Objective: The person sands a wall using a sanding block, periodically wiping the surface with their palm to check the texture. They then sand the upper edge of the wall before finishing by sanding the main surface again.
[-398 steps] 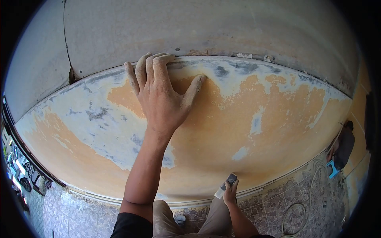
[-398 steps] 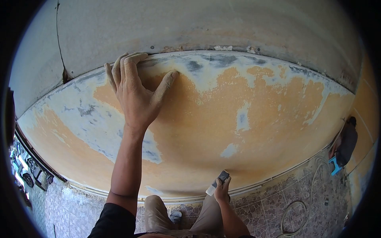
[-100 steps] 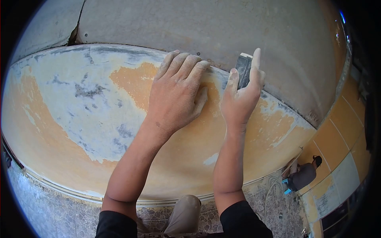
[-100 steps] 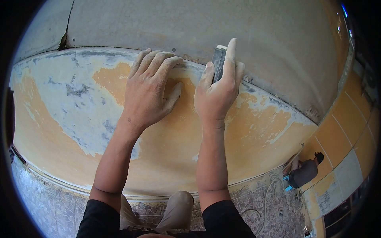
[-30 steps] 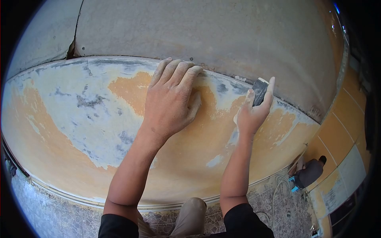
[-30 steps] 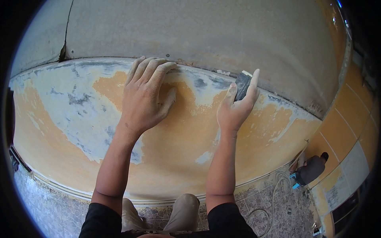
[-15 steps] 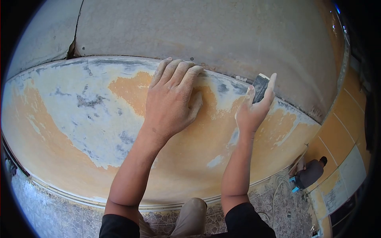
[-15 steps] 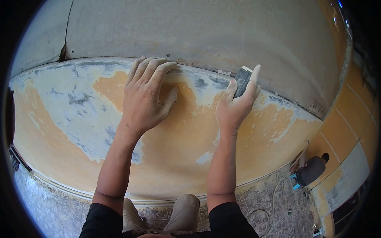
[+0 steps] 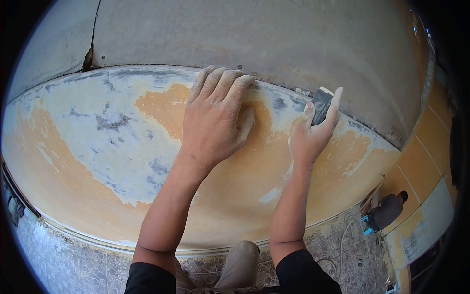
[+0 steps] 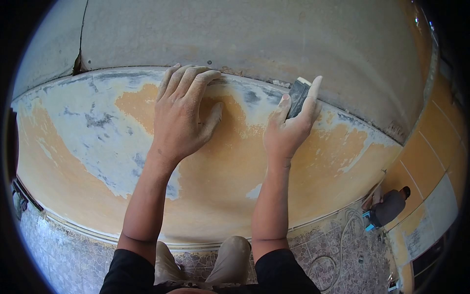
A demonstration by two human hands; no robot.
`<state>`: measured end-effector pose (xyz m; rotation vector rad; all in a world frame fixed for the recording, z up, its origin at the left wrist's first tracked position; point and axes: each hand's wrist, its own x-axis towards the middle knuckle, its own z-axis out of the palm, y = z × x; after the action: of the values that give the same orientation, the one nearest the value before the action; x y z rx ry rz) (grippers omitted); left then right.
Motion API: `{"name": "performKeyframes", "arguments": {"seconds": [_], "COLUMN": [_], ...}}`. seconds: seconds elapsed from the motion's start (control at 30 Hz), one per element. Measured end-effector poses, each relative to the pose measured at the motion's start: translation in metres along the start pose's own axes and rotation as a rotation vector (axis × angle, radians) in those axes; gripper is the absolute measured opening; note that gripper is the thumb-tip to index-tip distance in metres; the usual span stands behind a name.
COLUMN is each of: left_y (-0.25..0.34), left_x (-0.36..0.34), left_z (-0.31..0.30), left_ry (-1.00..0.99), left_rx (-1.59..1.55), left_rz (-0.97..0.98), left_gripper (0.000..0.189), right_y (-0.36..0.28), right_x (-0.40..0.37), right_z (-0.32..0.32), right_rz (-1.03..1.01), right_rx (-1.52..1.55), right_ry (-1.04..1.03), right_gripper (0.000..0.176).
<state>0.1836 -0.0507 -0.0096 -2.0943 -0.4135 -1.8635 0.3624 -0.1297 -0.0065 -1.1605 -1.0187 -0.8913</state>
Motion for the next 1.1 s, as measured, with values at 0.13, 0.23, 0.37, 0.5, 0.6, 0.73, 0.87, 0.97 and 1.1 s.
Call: {"name": "performKeyframes", "arguments": {"seconds": [0.13,0.23,0.37,0.5,0.6,0.73,0.87,0.97,1.1], "left_y": [-0.001,-0.001,0.001,0.0,0.0,-0.001,0.001,0.001,0.0], "left_x": [0.0,0.0,0.0,0.001,-0.001,0.0,0.0,0.0,0.001], "left_z": [0.0,-0.001,-0.002,-0.001,-0.002,-0.001,-0.001,-0.001,-0.001], "left_ry": [0.004,-0.003,-0.002,-0.013,-0.016,-0.018,-0.015,-0.013,-0.008], "left_rx": [-0.009,-0.022,-0.017,-0.004,-0.004,-0.004,-0.003,-0.003,-0.01], "left_rz": [0.003,0.007,-0.01,-0.004,-0.004,0.001,-0.008,-0.006,-0.014], "left_gripper": [0.051,0.05,0.05,0.05,0.05,0.05,0.049,0.049,0.05], "right_y": [0.021,0.023,0.016,0.019,0.026,0.031,0.022,0.024,0.036], "right_x": [-0.089,-0.091,-0.012,-0.017,-0.089,-0.063,0.005,-0.023,-0.087], "right_z": [-0.001,-0.006,-0.004,-0.007,-0.013,-0.014,-0.003,-0.008,-0.017], "right_rz": [-0.037,-0.096,-0.109,-0.073,-0.052,-0.054,-0.148,-0.095,-0.056], "right_rx": [0.007,0.036,-0.038,-0.022,-0.07,-0.083,-0.116,-0.06,-0.064], "right_ry": [-0.018,-0.039,-0.002,0.019,-0.032,-0.053,0.047,0.037,-0.054], "right_gripper": [0.075,0.075,0.075,0.074,0.072,0.071,0.072,0.071,0.071]}}
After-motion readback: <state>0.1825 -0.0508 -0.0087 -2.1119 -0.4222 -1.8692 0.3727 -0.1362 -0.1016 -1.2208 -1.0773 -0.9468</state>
